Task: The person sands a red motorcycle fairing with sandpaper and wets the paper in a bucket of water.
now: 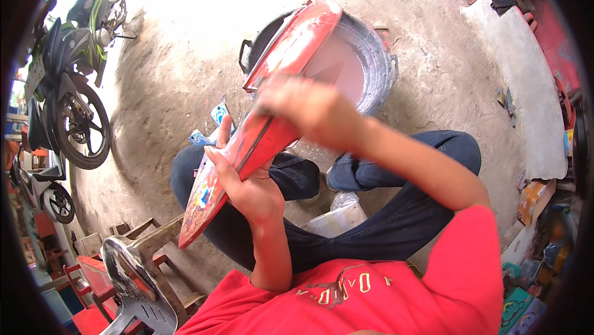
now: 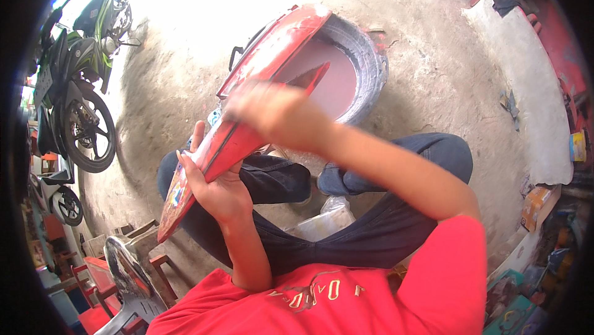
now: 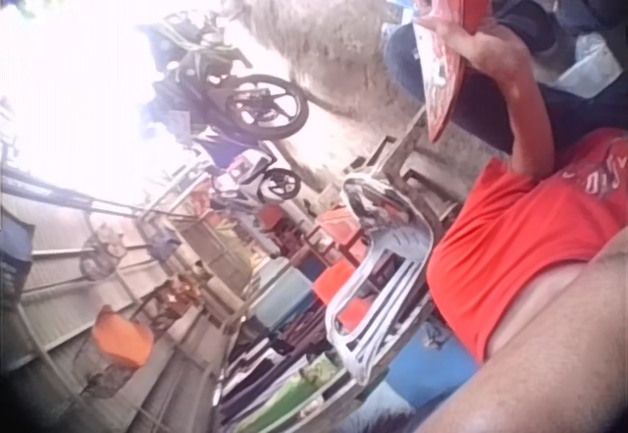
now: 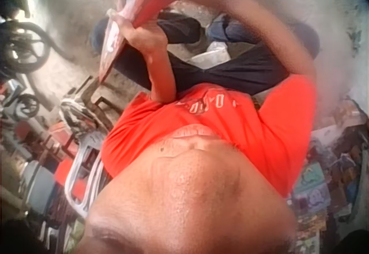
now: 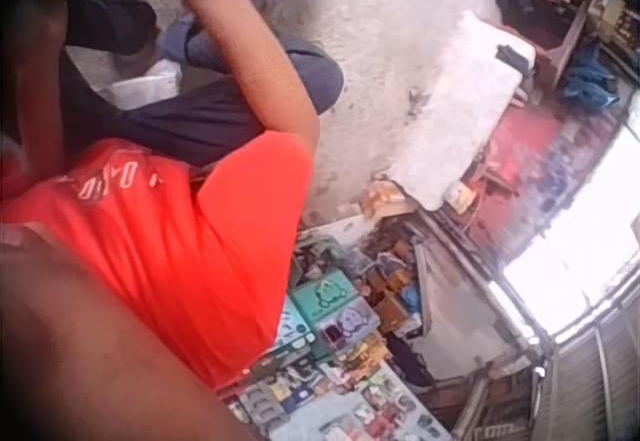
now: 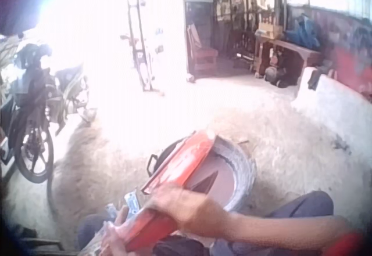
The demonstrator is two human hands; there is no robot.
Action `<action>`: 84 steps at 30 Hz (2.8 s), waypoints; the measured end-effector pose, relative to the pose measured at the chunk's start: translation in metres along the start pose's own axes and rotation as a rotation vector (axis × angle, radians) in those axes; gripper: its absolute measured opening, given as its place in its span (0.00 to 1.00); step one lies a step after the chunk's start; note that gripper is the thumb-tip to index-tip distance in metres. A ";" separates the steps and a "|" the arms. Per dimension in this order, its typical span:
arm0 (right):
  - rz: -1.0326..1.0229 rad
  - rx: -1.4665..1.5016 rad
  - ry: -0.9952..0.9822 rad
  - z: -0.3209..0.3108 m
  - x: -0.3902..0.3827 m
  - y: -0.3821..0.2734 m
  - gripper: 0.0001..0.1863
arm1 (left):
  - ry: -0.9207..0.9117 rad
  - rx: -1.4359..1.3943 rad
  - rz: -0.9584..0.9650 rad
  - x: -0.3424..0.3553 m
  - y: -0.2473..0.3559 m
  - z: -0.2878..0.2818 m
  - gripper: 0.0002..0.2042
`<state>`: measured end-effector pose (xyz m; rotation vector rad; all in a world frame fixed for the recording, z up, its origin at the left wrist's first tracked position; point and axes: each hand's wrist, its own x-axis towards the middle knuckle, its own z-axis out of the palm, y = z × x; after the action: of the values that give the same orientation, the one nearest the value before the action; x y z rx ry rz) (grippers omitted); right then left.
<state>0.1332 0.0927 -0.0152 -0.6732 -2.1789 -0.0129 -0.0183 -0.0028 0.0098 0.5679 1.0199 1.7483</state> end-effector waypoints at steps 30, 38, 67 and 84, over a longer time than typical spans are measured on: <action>0.462 0.024 -0.153 -0.002 0.007 0.030 0.23 | 0.017 -0.034 0.009 0.000 0.000 0.005 0.32; 0.395 -0.070 -0.030 0.008 -0.023 0.103 0.15 | 0.024 -0.040 -0.014 0.000 -0.001 0.004 0.34; 1.116 0.038 -0.816 0.176 -0.257 0.198 0.18 | -0.024 -0.053 -0.034 0.002 -0.004 0.004 0.31; 0.679 0.175 -0.342 -0.048 0.026 0.048 0.18 | -0.003 0.004 -0.027 -0.001 0.003 0.001 0.30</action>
<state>0.1768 0.1344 0.0249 -1.3517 -2.1181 0.6813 -0.0190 -0.0037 0.0129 0.5562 1.0246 1.7214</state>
